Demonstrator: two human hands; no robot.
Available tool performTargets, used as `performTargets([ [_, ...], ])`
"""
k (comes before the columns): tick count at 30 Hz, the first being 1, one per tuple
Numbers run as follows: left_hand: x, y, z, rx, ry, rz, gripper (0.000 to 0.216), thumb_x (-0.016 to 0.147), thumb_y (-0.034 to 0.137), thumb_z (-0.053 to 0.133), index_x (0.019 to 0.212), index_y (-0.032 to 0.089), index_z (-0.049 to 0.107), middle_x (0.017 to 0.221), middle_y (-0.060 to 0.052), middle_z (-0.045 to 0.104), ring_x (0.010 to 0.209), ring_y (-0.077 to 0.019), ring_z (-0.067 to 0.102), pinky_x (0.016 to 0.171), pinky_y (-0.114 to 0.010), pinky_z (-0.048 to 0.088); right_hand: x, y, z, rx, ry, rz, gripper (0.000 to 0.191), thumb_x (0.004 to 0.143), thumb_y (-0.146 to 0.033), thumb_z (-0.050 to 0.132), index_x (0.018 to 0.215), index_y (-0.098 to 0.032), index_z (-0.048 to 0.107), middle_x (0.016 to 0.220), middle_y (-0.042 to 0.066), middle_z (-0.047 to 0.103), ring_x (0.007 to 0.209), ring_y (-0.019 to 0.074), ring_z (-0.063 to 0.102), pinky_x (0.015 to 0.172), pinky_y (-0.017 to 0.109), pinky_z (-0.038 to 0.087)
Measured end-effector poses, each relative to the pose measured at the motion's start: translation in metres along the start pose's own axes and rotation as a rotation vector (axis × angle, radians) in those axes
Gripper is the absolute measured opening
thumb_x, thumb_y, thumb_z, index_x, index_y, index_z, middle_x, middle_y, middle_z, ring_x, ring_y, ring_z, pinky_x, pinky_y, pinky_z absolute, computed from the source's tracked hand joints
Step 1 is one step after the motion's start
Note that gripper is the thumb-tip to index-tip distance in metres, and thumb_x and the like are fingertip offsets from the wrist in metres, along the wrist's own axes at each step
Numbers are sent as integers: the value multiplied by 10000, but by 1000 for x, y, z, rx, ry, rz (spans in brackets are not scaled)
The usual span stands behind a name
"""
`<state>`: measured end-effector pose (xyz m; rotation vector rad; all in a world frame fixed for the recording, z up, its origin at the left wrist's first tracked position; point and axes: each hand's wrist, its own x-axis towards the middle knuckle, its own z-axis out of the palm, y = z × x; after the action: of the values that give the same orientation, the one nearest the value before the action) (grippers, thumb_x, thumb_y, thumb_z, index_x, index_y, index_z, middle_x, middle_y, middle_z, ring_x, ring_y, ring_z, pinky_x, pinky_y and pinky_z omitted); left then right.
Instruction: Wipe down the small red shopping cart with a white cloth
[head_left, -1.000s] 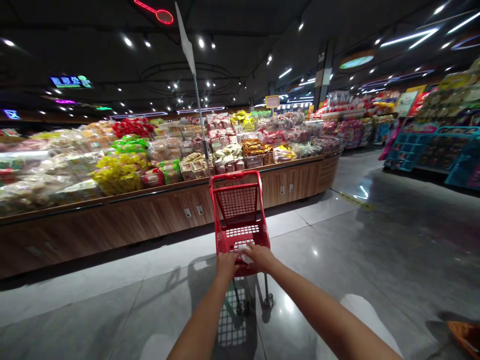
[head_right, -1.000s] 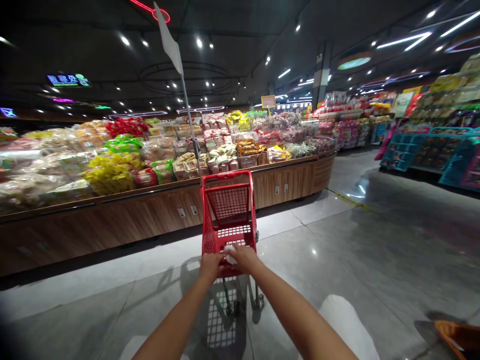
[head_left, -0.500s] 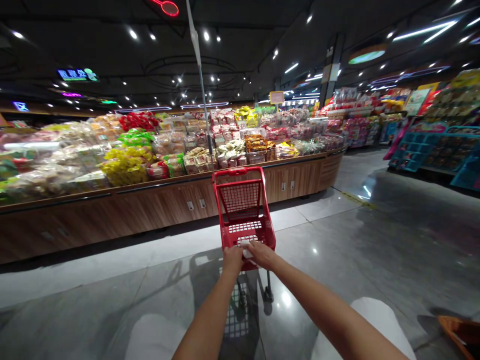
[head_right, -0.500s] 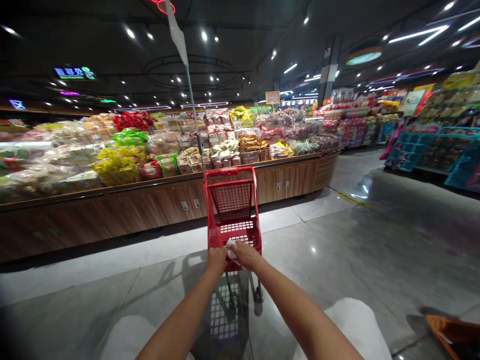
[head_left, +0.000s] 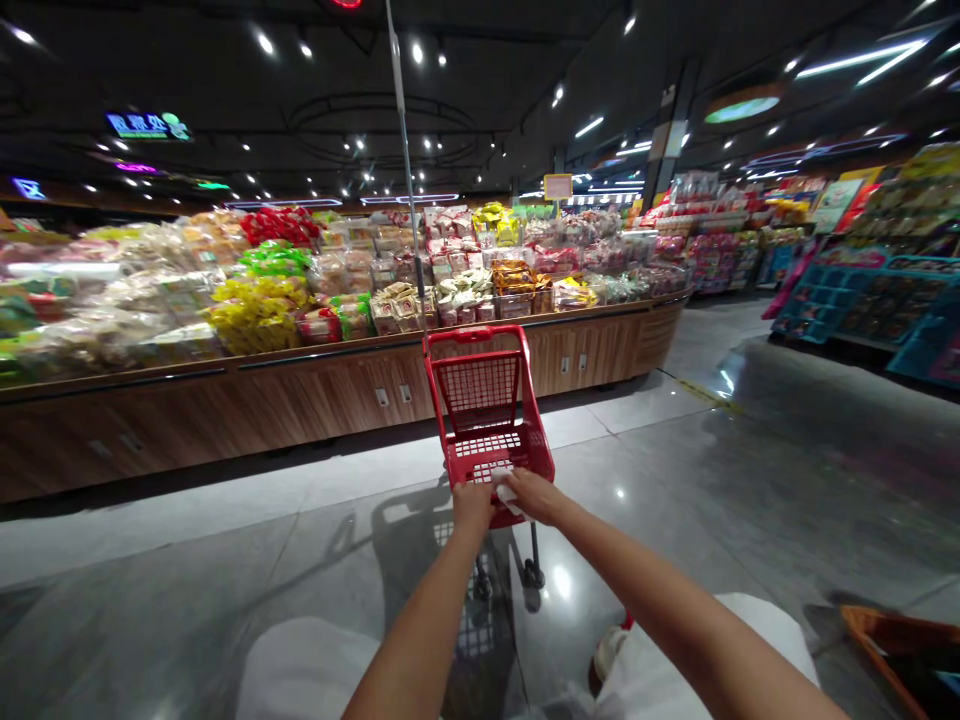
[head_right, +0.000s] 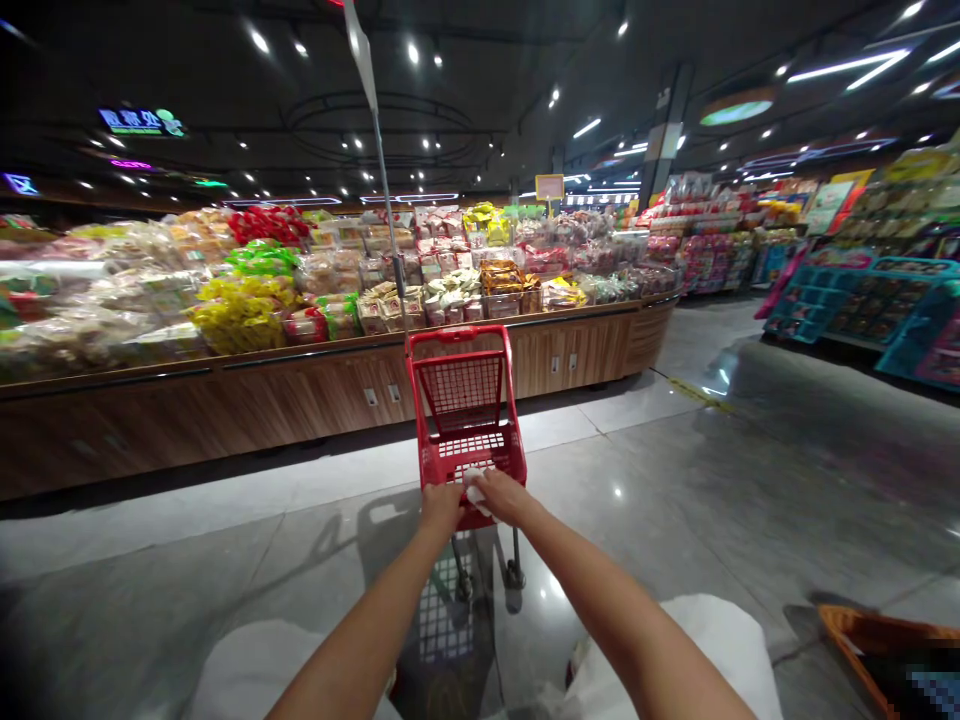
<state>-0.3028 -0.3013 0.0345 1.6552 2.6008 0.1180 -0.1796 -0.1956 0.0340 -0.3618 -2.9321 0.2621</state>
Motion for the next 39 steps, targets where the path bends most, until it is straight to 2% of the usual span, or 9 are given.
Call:
performTargets([
  [3,-10,0,1,-27,5,-18,234,801,256,588,999,159,667,1011,-115,703,999,-273,602,918,-413,324,4,-18,8,24,2,-4,405,878,-258,526,1266,-155,473,1250,150,538,1046,227,591,876,341,462],
  [7,-22,-7,-1,-61,-14,20,263,796,348,618,1015,211,662,1044,-82,696,1031,-269,588,934,-405,314,-10,-5,0,-7,11,-41,515,795,-308,629,1269,-171,483,1441,153,382,1115,259,567,922,378,453],
  [13,-26,-9,-4,-36,-31,29,307,786,335,648,1066,209,640,1104,-86,679,1051,-270,584,939,-402,331,-30,25,-11,7,82,-70,498,757,-262,653,1226,-172,513,1310,133,511,1244,257,446,1081,452,282],
  [17,-24,-4,-1,-17,-15,2,273,791,332,636,1032,205,650,1067,-85,692,1037,-272,590,943,-414,332,-24,0,-9,17,1,28,361,821,-232,588,1173,-190,524,1133,88,574,1041,223,561,931,366,403],
  [20,-24,-3,2,-17,3,-8,244,809,282,597,1036,208,648,1056,-81,697,1023,-261,595,939,-414,332,-13,-28,-4,6,-34,44,325,861,-242,553,1179,-190,514,1148,92,555,991,212,580,844,312,432],
  [23,-26,-6,2,-19,8,-4,228,820,230,562,1029,206,650,1040,-81,702,1015,-249,598,937,-403,329,-8,-36,0,-5,-20,20,363,859,-257,568,1208,-184,503,1176,99,548,1006,220,578,840,307,438],
  [28,-28,-9,1,-25,4,38,288,809,382,601,1051,232,638,1080,-69,686,1034,-256,583,934,-395,331,-28,7,-4,-57,-31,-27,461,834,-241,602,1275,-206,472,1194,102,547,1028,230,568,876,345,439],
  [32,-26,-3,0,-16,-4,19,268,803,378,612,1010,209,641,1044,-86,691,1022,-262,587,927,-405,332,-39,29,-7,-37,23,-28,475,803,-171,619,1259,-194,490,1212,106,536,1125,232,512,963,376,404],
  [39,-23,5,1,-31,16,-1,229,823,289,582,1021,188,639,1028,-100,689,1032,-269,594,949,-419,314,-13,-23,13,3,70,26,413,843,-173,559,1252,-167,504,1189,124,548,1097,234,529,941,367,411],
])
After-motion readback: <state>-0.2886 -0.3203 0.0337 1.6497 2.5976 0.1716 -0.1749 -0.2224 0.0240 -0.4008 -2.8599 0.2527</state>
